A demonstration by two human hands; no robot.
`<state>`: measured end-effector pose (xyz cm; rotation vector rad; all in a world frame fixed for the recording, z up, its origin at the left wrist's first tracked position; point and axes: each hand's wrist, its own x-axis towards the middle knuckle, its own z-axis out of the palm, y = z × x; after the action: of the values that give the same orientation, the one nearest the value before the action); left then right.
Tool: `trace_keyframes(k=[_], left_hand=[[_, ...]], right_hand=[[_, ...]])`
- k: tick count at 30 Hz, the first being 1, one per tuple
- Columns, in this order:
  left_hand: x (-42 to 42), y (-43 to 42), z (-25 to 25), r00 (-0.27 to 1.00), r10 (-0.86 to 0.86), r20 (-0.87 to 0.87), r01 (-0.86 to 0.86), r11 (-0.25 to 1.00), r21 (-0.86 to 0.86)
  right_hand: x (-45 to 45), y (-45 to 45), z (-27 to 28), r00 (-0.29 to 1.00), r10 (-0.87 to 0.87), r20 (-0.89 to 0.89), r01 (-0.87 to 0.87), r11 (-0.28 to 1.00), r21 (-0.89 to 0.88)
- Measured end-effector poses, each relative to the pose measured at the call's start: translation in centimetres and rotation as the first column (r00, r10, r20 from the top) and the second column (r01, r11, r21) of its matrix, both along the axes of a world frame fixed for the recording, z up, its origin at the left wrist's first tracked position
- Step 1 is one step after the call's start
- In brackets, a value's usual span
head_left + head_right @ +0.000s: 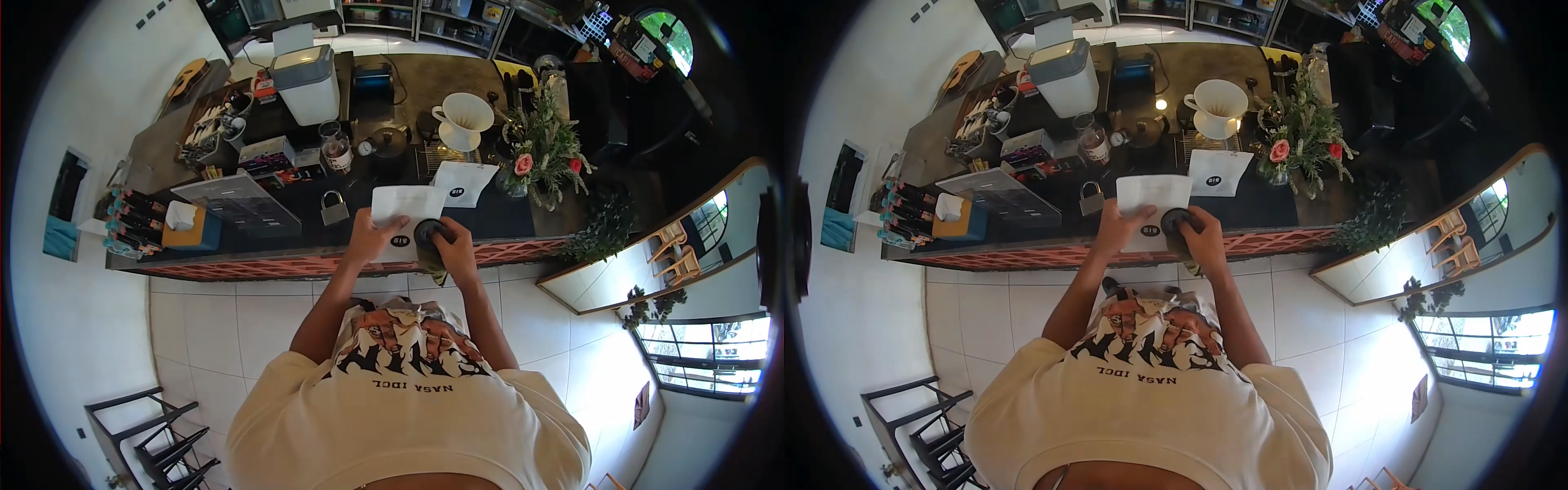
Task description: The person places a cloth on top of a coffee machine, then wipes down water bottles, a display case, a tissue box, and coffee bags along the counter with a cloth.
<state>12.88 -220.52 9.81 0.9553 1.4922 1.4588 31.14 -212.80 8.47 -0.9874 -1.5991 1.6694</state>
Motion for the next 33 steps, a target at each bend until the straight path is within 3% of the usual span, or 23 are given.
trace_keyframes(k=[5,7,11,18,20,23,26,30,33], left_hand=[[-0.6,1.4,0.5,0.998,0.059,0.021,-0.058,0.998,-0.014],[-1.3,2.3,-2.0,0.984,0.107,-0.140,-0.102,0.994,0.047],[-2.0,2.8,-3.5,0.982,0.061,-0.178,-0.058,0.998,0.021],[-2.1,2.3,-6.4,0.938,0.190,-0.291,-0.160,0.979,0.124],[-2.2,2.2,-7.1,0.921,0.222,-0.320,-0.179,0.971,0.158],[-2.5,1.9,-8.5,0.920,0.221,-0.323,-0.211,0.975,0.067],[-2.7,2.1,-9.5,0.949,0.220,-0.223,-0.205,0.975,0.091],[-2.1,2.0,-8.5,0.905,0.269,-0.330,-0.249,0.963,0.101],[-1.7,1.9,-8.2,0.896,0.289,-0.337,-0.278,0.957,0.083]], right_hand=[[-0.9,0.9,0.3,0.997,0.000,-0.081,-0.004,0.998,-0.055],[-1.2,1.1,-0.3,0.999,-0.015,-0.047,0.012,0.998,-0.068],[-1.7,1.5,-1.3,0.999,-0.023,-0.038,0.019,0.995,-0.099],[-2.4,2.0,-3.2,1.000,0.016,-0.022,-0.019,0.990,-0.137],[-2.5,2.0,-3.1,1.000,0.028,-0.004,-0.028,0.995,-0.092],[-2.9,2.1,-3.7,0.996,-0.004,-0.085,-0.004,0.996,-0.094],[-3.1,2.4,-3.8,0.999,-0.019,-0.035,0.017,0.997,-0.072],[-3.3,2.7,-2.4,0.998,0.039,-0.059,-0.039,0.999,0.001],[-3.3,2.6,-1.9,0.999,0.006,0.048,-0.009,0.997,0.080]])
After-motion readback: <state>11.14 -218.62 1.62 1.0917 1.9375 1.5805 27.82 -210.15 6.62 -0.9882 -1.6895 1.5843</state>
